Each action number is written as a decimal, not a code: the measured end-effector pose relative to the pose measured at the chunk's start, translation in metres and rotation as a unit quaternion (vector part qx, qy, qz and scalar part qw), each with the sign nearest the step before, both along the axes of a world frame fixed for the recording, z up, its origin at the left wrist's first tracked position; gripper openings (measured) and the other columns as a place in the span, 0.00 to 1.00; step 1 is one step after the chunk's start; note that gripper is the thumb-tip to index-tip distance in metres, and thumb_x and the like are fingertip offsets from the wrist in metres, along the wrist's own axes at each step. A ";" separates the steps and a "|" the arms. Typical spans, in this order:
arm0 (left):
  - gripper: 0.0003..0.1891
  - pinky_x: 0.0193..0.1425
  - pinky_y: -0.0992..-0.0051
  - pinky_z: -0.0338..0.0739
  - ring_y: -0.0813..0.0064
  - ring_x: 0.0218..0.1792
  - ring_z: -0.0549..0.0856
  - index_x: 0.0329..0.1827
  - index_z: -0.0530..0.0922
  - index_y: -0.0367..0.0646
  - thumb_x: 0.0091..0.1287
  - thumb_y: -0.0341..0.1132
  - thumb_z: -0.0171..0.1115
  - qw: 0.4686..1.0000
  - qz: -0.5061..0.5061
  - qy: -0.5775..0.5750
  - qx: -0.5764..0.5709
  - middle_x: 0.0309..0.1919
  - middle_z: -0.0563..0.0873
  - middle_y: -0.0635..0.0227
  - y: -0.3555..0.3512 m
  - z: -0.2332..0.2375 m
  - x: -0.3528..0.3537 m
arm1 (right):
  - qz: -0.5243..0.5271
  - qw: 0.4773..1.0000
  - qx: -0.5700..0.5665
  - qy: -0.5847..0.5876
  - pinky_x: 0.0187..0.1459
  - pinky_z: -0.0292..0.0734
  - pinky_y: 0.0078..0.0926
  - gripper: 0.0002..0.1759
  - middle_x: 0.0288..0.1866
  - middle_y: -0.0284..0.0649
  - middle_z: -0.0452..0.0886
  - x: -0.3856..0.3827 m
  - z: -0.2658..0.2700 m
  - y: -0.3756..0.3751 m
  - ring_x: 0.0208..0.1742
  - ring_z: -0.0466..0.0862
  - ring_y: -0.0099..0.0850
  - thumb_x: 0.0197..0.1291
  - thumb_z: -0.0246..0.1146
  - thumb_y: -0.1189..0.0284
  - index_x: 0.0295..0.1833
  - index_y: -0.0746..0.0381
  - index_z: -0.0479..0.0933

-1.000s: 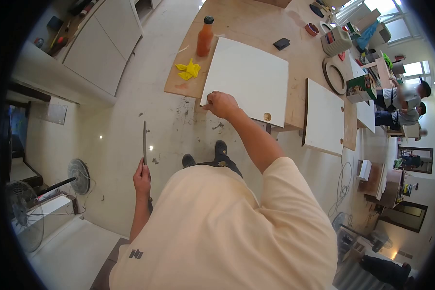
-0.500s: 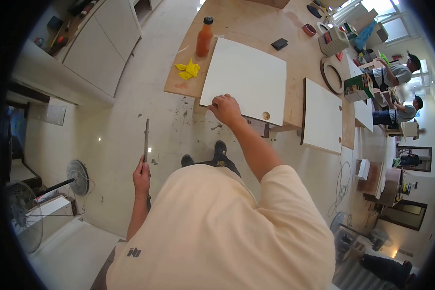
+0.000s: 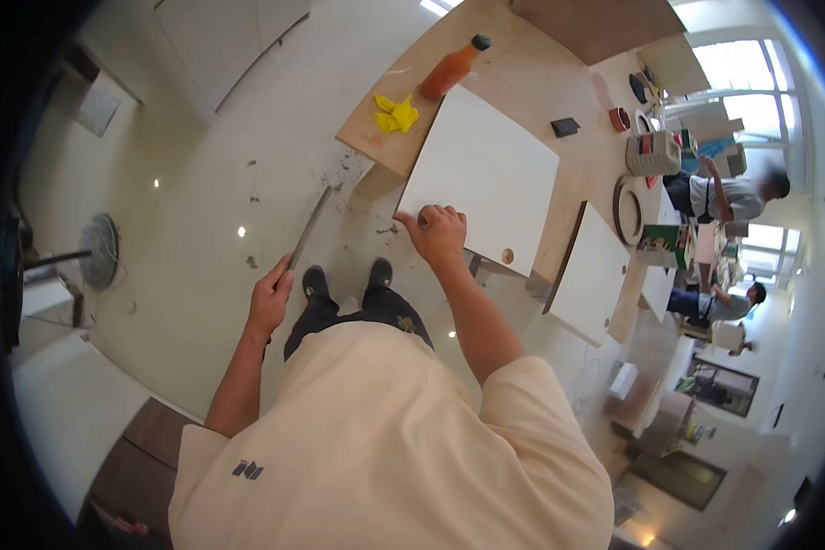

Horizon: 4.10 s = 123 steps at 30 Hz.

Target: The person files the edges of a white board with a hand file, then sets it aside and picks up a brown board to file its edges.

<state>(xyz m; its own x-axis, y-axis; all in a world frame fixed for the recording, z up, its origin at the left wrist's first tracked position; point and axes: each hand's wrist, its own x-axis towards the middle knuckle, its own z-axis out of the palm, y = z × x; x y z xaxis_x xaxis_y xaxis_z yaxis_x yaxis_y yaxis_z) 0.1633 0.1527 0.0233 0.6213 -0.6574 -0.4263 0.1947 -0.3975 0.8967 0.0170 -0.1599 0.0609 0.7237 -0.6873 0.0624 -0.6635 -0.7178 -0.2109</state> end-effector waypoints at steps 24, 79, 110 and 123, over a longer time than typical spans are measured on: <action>0.27 0.34 0.82 0.69 0.85 0.27 0.69 0.81 0.65 0.48 0.83 0.47 0.49 0.961 0.135 0.223 -0.092 0.27 0.69 0.78 -0.097 0.017 -0.165 | 0.134 0.990 -0.019 0.032 0.82 0.42 0.52 0.40 0.85 0.44 0.56 0.029 -0.028 -0.108 0.86 0.50 0.46 0.71 0.52 0.40 0.80 0.52 0.64; 0.20 0.53 0.69 0.78 0.67 0.43 0.87 0.71 0.72 0.43 0.77 0.32 0.54 0.963 0.231 -0.005 -0.136 0.51 0.88 0.54 -0.163 -0.010 -0.116 | 0.418 0.902 0.081 -0.076 0.74 0.61 0.53 0.21 0.63 0.43 0.80 0.060 -0.015 -0.114 0.68 0.75 0.47 0.56 0.72 0.65 0.54 0.61 0.83; 0.28 0.51 0.67 0.78 0.54 0.41 0.87 0.79 0.64 0.41 0.82 0.47 0.49 0.962 0.254 0.070 -0.076 0.37 0.86 0.51 -0.166 -0.025 -0.162 | 0.443 0.893 0.051 -0.056 0.74 0.59 0.53 0.21 0.63 0.41 0.80 0.059 -0.022 -0.118 0.68 0.75 0.44 0.57 0.71 0.64 0.55 0.60 0.83; 0.27 0.48 0.71 0.76 0.62 0.35 0.80 0.81 0.62 0.45 0.82 0.39 0.51 0.968 0.198 0.098 -0.121 0.33 0.79 0.55 -0.157 -0.025 -0.155 | 0.454 0.890 0.041 -0.028 0.72 0.58 0.53 0.21 0.63 0.44 0.79 0.065 -0.024 -0.118 0.66 0.75 0.48 0.61 0.66 0.64 0.57 0.63 0.81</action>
